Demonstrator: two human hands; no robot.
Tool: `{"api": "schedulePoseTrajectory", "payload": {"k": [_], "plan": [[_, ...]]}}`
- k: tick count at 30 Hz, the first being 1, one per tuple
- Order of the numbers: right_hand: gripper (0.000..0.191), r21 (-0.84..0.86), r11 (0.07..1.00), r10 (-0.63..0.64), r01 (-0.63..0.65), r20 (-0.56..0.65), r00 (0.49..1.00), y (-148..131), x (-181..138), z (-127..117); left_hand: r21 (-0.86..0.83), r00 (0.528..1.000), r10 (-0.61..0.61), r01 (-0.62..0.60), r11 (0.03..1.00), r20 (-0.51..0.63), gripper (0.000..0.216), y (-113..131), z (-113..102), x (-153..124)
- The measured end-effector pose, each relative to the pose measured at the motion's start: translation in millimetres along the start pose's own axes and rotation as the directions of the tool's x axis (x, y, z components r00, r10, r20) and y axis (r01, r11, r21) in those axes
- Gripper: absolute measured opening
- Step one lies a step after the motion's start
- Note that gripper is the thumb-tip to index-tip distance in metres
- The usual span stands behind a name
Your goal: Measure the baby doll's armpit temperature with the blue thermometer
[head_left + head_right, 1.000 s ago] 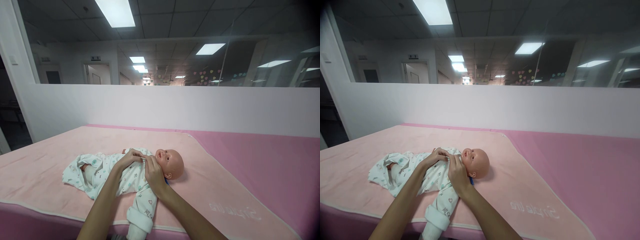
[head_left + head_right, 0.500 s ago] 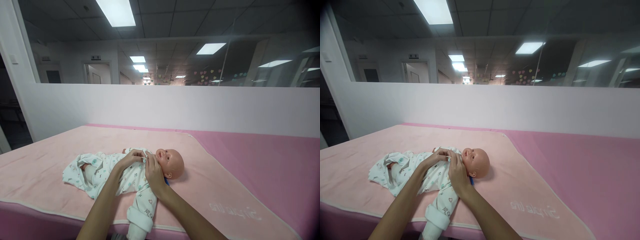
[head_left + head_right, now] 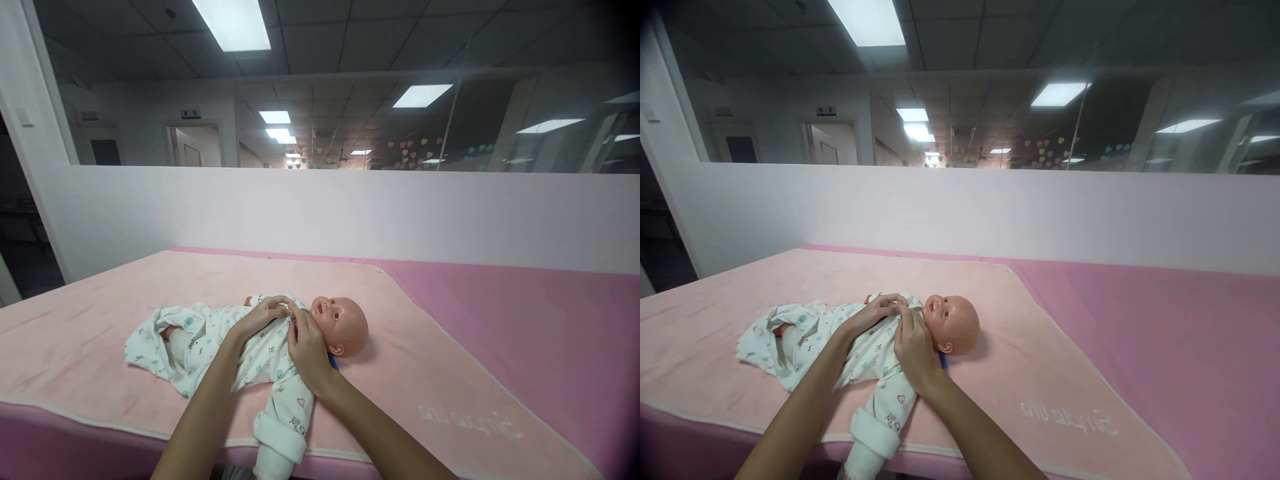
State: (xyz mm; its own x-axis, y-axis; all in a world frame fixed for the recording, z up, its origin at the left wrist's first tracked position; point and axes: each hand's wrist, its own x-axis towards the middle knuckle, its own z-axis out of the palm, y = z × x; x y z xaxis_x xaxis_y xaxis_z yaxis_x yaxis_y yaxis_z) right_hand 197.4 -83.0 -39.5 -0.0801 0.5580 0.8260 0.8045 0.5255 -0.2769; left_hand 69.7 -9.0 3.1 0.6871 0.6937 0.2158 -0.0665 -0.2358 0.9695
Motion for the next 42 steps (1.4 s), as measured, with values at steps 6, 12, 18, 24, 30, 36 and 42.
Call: {"api": "schedulePoseTrajectory", "payload": {"k": [6, 12, 18, 24, 30, 36, 42], "plan": [[0.031, -0.014, 0.999, -0.039, 0.039, -0.001, 0.999, 1, 2, -2, 0.056, 0.997, -0.017, 0.021, 0.998, -0.079, 0.019, 10, 6, -5], [0.035, -0.007, 0.997, 0.070, -0.070, 0.014, 0.997, -5, 3, -2, 0.023, 1.000, 0.003, -0.003, 1.000, -0.020, 0.021, 2, 1, -1], [0.043, -0.052, 0.997, 0.061, -0.059, 0.040, 0.997, -5, 3, -1, 0.007, 1.000, 0.016, -0.016, 1.000, 0.023, 0.021, -8, -3, 3], [0.048, -0.061, 0.994, 0.096, -0.094, 0.033, 0.995, -7, 4, -5, 0.072, 0.990, -0.075, 0.067, 0.995, 0.122, 0.045, 3, -16, -12], [0.036, -0.048, 0.984, -0.157, 0.173, 0.236, 0.959, -16, 17, -1, 0.227, 0.994, -0.078, 0.059, 0.972, 0.079, 0.052, 5, -35, -42], [0.023, 0.003, 0.988, -0.150, 0.155, 0.269, 0.951, -21, 19, 10, 0.331, 1.000, -0.024, 0.023, 0.943, -0.002, 0.049, -3, -28, -54], [0.023, 0.022, 0.984, -0.179, 0.179, 0.211, 0.961, -15, 10, 5, 0.337, 1.000, -0.013, 0.021, 0.941, -0.027, 0.049, -6, -24, -54]]}}
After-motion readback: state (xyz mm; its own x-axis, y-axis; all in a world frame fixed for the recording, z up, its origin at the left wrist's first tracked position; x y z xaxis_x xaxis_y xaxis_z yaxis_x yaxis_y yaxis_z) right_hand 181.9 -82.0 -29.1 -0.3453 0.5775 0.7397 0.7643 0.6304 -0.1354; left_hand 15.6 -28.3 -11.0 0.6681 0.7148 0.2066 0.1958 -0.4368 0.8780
